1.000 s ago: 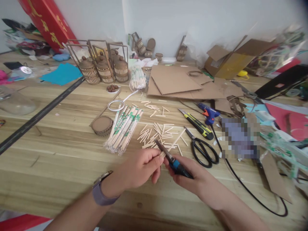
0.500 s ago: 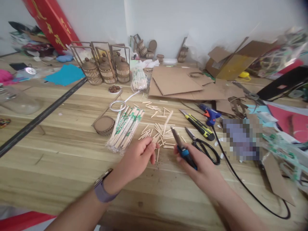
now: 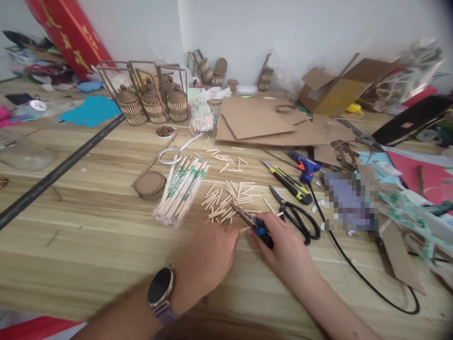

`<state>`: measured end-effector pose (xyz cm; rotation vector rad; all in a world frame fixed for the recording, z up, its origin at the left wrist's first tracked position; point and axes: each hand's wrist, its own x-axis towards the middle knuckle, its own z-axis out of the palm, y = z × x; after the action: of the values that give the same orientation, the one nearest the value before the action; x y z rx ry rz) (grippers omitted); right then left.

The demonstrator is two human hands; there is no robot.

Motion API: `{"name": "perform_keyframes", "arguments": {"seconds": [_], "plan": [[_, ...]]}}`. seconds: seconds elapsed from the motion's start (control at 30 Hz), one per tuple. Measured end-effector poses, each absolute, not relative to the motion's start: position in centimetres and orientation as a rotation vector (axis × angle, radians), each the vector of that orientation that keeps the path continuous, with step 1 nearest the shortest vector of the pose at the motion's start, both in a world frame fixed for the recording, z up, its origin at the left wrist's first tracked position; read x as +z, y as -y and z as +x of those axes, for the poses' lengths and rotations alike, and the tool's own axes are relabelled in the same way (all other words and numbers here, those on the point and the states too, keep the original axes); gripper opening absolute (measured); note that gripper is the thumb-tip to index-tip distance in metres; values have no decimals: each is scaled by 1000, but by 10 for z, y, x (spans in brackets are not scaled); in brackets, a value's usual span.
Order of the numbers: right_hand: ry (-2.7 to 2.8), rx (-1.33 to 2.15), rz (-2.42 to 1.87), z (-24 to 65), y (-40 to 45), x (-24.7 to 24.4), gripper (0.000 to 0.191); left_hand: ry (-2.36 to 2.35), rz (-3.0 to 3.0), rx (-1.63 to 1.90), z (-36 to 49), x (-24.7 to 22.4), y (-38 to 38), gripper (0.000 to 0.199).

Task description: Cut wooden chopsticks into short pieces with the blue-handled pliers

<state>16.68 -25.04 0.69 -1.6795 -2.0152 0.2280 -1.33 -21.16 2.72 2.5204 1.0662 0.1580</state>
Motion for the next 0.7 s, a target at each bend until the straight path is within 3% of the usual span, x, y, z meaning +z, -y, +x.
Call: {"name": "perform_keyframes", "arguments": {"seconds": [0.27,0.7], "plan": [[2030,226,-1878,160,255,7,3,-1151,2596,-87,-7,36,218,32],[2130,37,-1927,154,254,9,12,-1173,2602,-66,-3,31,223,30]]}}
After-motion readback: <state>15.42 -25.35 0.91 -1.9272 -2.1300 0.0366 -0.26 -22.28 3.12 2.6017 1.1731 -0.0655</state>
